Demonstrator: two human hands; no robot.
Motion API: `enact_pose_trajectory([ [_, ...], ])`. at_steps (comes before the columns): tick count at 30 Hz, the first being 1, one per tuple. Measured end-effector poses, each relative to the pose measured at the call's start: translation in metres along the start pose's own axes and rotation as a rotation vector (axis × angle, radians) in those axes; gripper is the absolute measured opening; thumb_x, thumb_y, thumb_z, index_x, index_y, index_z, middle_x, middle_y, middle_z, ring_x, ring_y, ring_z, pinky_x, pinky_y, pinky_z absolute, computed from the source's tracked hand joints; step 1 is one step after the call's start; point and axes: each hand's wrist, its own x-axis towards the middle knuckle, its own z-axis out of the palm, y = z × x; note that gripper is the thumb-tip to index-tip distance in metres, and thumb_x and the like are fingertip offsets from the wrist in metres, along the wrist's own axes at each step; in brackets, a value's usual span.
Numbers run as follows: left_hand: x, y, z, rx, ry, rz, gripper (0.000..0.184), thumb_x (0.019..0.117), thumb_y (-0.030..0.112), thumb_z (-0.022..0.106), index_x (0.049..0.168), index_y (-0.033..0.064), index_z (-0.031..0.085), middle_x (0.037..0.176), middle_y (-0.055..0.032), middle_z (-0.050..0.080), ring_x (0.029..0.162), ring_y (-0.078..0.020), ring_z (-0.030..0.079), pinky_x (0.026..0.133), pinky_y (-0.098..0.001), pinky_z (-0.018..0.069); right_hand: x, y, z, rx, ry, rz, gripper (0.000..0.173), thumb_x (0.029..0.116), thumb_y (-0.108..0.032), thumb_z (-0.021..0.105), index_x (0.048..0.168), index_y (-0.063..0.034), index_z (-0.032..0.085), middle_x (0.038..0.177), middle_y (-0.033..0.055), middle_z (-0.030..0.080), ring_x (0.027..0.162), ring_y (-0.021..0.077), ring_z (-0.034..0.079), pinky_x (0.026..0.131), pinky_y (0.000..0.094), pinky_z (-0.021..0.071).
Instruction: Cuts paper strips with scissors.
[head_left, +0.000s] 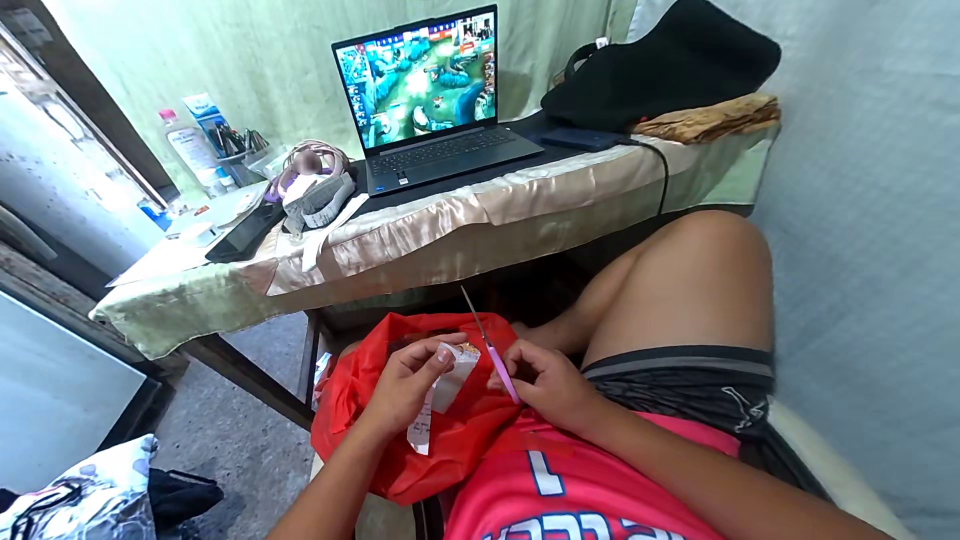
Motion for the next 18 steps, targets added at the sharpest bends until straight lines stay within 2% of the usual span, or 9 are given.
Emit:
enact_pose_trajectory([
  [2,-0.001,0.0,0.002,0.066,-0.055,0.047,0.03,0.1072,0.022,0.053,0.115,-0.002,0.071,0.14,-0.0149,0.062,0.125,-0.0257,0.063,0.104,-0.0436,0.0544,0.0,0.0,0.0,-0.072,-0.039,-0.012,0.024,0.0932,-0.033,0.075,0.094,-0.0111,0.065,0.082,-0.0023,0.067,0.069,0.0039,0.061,0.061,0.0225,0.0522],
  [5,-0.001,-0.002,0.007,0.166,-0.101,0.088,0.029,0.1072,0.022,0.054,0.111,-0.0008,0.072,0.132,-0.0138,0.066,0.124,-0.0238,0.063,0.103,-0.0416,0.0548,0.0,0.0,-0.001,-0.182,-0.136,-0.002,0.027,0.0933,-0.037,0.074,0.094,-0.0123,0.065,0.078,-0.0018,0.063,0.067,0.0059,0.058,0.061,0.0263,0.0515],
  [11,-0.002,-0.006,0.011,0.281,-0.068,0.066,0.025,0.1074,0.018,0.054,0.113,0.0023,0.072,0.112,-0.0071,0.072,0.1,-0.0176,0.071,0.092,-0.0375,0.0603,0.001,-0.005,-0.001,-0.279,-0.276,0.044,0.03,0.0922,-0.041,0.074,0.094,-0.0129,0.065,0.079,-0.0009,0.063,0.068,0.0094,0.059,0.063,0.0314,0.052],
  [18,-0.002,-0.008,0.013,0.346,-0.035,0.141,0.023,0.1069,0.017,0.055,0.112,0.0026,0.072,0.107,-0.0061,0.072,0.094,-0.0153,0.07,0.087,-0.0347,0.0612,0.002,-0.005,0.0,-0.249,-0.289,0.032,0.03,0.0919,-0.04,0.075,0.095,-0.012,0.065,0.079,-0.0009,0.065,0.066,0.0074,0.059,0.061,0.0282,0.0514],
])
